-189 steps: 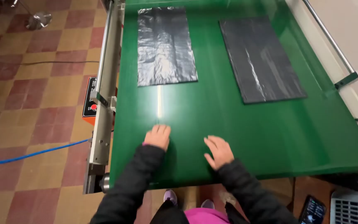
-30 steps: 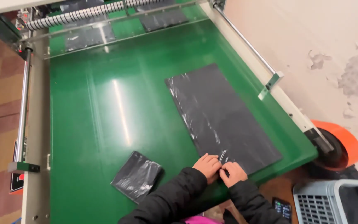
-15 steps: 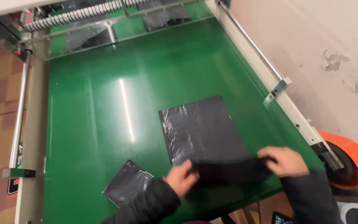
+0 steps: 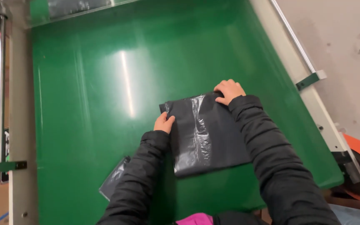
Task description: Folding plastic bags as they come off a conveyor belt and placing them into a crate.
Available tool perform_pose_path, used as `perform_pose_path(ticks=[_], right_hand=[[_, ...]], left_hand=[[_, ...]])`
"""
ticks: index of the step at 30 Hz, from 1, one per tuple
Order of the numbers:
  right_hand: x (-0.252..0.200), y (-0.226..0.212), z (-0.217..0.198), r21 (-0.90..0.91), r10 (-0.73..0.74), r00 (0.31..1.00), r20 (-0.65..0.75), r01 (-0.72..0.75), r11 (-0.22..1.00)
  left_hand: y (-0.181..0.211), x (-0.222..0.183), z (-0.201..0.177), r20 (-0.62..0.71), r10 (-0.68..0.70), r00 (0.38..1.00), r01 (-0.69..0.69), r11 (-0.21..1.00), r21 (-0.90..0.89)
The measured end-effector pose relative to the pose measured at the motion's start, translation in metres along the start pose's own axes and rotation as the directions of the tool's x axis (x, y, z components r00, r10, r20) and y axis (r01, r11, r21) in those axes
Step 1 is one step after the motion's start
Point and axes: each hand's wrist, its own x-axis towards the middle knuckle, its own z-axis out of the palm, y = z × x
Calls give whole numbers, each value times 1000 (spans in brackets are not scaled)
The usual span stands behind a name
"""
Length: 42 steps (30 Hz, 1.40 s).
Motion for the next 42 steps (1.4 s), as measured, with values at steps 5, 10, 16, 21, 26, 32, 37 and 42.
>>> perform_pose_path(ticks=[5, 10, 16, 21, 26, 32, 37, 42], right_hand=[[12, -7, 14, -62, 94, 979, 182, -84, 995], [-12, -33, -5, -110, 22, 995, 94, -12, 994], [-140, -116, -79, -92, -224, 881, -418, 204, 975], [-244, -132, -33, -72, -117, 919, -376, 96, 993], [-251, -149, -43, -56, -16, 950, -312, -2, 998], [-181, -184, 27, 122, -16, 952, -307, 56, 991], [-177, -144, 68, 119, 81, 974, -213, -57, 991], [-210, -92, 53, -122, 252, 928, -274, -293, 948]], left_hand=[[134, -56, -29, -185, -52, 981, 89, 976, 199], [165, -91, 9, -152, -108, 983, 145, 955, 260], [143, -115, -9, 502, -559, 660, 704, 227, -672], [0, -132, -10, 396, -457, 796, 563, 321, -761], [83, -160, -8, -31, -230, 973, 210, 931, -299], [150, -173, 68, 122, 441, 889, -317, 400, 860], [156, -177, 54, 244, 432, 868, -418, 371, 830], [175, -205, 19, 343, 162, 925, -376, 497, 782]])
